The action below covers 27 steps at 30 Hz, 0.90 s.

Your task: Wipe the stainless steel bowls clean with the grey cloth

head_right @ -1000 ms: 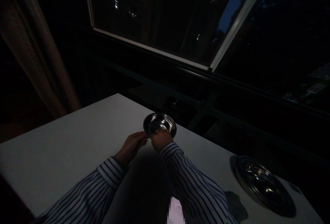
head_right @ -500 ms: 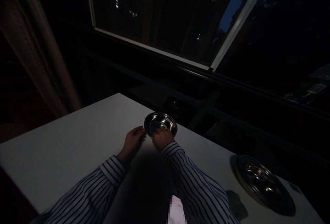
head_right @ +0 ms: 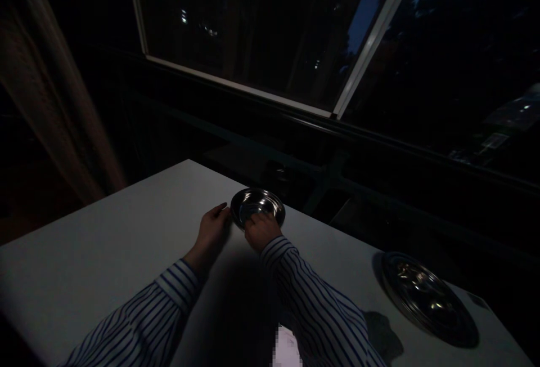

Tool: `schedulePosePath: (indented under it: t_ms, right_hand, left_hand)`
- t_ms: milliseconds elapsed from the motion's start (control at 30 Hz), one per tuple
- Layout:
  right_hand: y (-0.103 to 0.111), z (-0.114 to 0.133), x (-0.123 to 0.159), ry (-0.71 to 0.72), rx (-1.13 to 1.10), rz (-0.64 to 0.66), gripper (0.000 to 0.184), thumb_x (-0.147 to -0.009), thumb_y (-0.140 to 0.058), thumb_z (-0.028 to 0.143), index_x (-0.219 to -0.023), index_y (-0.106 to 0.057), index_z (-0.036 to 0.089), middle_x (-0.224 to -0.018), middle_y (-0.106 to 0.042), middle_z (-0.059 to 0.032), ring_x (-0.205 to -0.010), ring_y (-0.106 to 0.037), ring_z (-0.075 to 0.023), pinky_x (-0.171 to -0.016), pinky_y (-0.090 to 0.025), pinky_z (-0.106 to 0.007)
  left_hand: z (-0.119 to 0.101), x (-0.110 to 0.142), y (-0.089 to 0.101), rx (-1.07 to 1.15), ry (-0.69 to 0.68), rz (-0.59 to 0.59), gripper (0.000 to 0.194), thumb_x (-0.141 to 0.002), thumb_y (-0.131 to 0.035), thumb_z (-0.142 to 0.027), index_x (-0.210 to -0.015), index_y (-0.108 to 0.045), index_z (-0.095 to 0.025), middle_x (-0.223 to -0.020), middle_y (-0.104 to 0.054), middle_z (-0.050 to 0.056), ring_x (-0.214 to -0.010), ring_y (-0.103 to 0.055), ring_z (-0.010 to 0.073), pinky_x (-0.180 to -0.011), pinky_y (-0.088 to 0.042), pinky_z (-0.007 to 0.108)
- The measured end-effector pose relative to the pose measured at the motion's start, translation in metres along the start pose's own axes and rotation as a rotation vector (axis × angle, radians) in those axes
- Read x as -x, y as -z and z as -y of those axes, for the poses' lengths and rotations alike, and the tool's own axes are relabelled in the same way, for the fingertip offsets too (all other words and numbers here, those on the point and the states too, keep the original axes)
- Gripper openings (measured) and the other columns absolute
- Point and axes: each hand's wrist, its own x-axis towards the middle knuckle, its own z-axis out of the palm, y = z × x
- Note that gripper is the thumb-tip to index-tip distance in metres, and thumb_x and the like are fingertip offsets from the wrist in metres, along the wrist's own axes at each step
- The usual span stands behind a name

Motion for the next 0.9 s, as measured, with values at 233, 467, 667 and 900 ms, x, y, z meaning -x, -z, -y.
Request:
schedulePosePath:
  t_ms: [233,467,667,900]
  right_hand:
    - [0.0,-0.002,0.001,0.001,-0.076,-0.043,0.025,-0.087,-0.043,0.021,-0.103,-0.061,0.012,-0.105,-0.06,-0.0119,-0.101,-0.052,-0.0239,-0.087,-0.036,-0.04]
    - [-0.003,-0.018,0.005,-0.129,-0.234,-0.096,0.021,-0.089,-0.046,0.026,-0.101,-0.06,0.017,-0.104,-0.06,-0.0066,-0.102,-0.052,-0.02,-0.09,-0.038,-0.038]
    - [-0.024,-0.08,0.001,-0.536,-0.421,-0.088,0.027,-0.088,-0.05,0.032,-0.11,-0.053,0.016,-0.112,-0.054,-0.0072,-0.095,-0.056,-0.0189,-0.081,-0.047,-0.04]
    - [-0.051,-0.094,-0.006,-0.647,-0.702,-0.004,0.027,-0.088,-0.051,0.032,-0.108,-0.054,0.015,-0.106,-0.056,-0.0058,-0.089,-0.058,-0.0177,-0.075,-0.049,-0.036]
  left_hand:
    - [0.002,-0.003,-0.003,0.03,0.178,0.106,0.034,-0.083,-0.053,-0.031,-0.113,-0.052,-0.016,-0.114,-0.056,0.008,-0.093,-0.058,0.0201,-0.076,-0.049,0.04]
    - [-0.008,-0.004,-0.004,0.05,0.248,0.136,0.034,-0.083,-0.052,-0.031,-0.114,-0.052,-0.017,-0.114,-0.055,0.008,-0.094,-0.057,0.0202,-0.077,-0.049,0.041]
    - [-0.01,-0.008,-0.006,0.063,0.24,0.142,0.034,-0.083,-0.052,-0.031,-0.113,-0.052,-0.017,-0.114,-0.056,0.008,-0.094,-0.057,0.0201,-0.077,-0.049,0.041]
    - [-0.011,-0.012,-0.003,0.108,0.175,0.172,0.027,-0.078,-0.057,-0.031,-0.1,-0.061,-0.014,-0.068,-0.059,-0.002,-0.051,-0.052,0.0075,-0.046,-0.042,0.021]
